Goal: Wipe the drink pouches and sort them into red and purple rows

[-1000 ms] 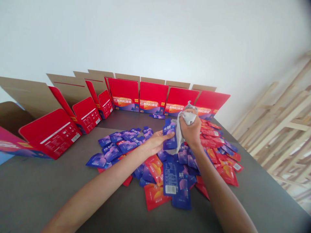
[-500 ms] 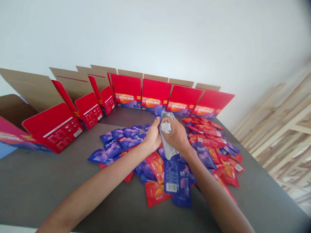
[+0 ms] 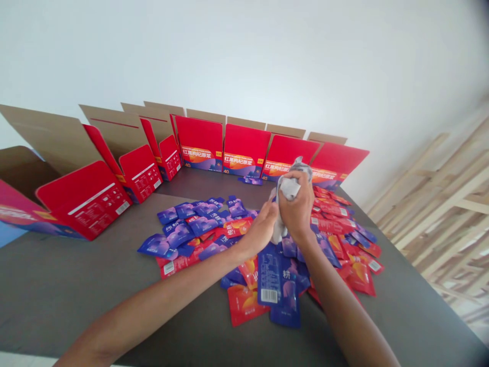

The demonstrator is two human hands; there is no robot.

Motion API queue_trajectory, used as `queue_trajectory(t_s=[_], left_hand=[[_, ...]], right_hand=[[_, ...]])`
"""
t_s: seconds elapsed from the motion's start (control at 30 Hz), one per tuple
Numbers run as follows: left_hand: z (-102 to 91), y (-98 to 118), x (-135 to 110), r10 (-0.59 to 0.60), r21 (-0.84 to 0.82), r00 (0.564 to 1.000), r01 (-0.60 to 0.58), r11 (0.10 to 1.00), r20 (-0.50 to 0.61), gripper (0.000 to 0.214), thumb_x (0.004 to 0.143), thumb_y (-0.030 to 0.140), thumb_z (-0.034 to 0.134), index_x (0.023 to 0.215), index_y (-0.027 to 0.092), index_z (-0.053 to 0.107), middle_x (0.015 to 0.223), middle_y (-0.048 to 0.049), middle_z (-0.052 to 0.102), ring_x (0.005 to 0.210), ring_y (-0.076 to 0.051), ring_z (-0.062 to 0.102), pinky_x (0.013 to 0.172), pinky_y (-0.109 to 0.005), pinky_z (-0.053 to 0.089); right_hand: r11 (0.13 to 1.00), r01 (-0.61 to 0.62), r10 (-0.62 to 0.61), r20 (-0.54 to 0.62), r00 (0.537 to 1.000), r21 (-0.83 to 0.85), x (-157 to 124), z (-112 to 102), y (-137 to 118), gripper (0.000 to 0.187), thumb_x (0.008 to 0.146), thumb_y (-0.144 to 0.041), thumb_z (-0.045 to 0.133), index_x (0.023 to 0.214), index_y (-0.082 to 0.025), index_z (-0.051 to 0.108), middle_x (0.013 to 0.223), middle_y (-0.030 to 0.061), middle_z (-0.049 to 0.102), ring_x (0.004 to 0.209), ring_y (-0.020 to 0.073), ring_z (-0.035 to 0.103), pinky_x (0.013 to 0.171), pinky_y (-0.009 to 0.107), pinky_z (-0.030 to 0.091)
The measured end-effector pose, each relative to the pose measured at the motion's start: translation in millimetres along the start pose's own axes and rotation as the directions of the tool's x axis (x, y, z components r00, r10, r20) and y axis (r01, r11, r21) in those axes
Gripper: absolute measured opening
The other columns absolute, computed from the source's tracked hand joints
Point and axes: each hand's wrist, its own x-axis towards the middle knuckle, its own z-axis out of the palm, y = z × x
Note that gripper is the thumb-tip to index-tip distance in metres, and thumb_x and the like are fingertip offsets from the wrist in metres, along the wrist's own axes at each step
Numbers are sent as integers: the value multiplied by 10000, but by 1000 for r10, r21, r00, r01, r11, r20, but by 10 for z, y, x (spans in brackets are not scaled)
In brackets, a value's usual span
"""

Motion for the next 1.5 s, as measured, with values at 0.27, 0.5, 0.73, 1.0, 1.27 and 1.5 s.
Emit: queue_trajectory(t_s=[0.27,0.5,0.73,1.0,1.27,1.5], left_hand=[[-183,383,112,-37,675,984,-90,732,172,536,1110,460,228,1331,200,641,1374,-91,715,1306,-223,637,1163,-349,443],[-1102,413,452,-259,971,961,152,186,-101,322,1040,302,446,973,172,733,1030,-125,794,1037,-290,746,932,-370,535],[-1719,344,538,-433,965,864,204,-166,-257,257,933,356,729,1119,180,745,1172,-113,786,1108,-270,736,1003,-456,549],[-1657,-72,1215,-431,975,896,15,-221,-112,404,990,436,673,1304,181,660,1387,-118,655,1269,-290,631,1091,-560,512],[-1503,-902,1978,-259,990,964,-82,-118,49,498,989,392,681,1439,206,572,1520,-133,550,1331,-322,586,1093,-585,516],[-1429,-1127,2338,-212,985,964,-170,-35,159,501,989,394,681,1440,204,571,1509,-133,560,1329,-323,588,1096,-591,512]], right_hand=[[994,-35,19,-149,989,-107,243,-241,286,199,855,-238,591,1053,-249,578,1001,88,643,939,292,625,935,493,501],[991,-86,73,-131,989,-102,362,-404,441,157,849,-296,618,995,-245,590,921,61,655,841,262,618,883,455,506],[986,-162,155,-131,979,-47,444,-541,533,129,834,-280,642,947,-240,594,895,43,664,823,239,626,869,418,510],[988,-145,136,-159,978,-48,456,-571,600,116,859,-293,637,958,-245,597,886,43,671,806,237,625,840,437,543],[988,-152,148,-93,985,-41,429,-507,551,65,878,-249,630,930,-244,591,867,31,655,775,225,612,821,429,545],[985,-162,156,-89,984,-63,414,-514,656,55,896,-248,638,927,-238,594,866,25,656,767,216,608,777,394,526]])
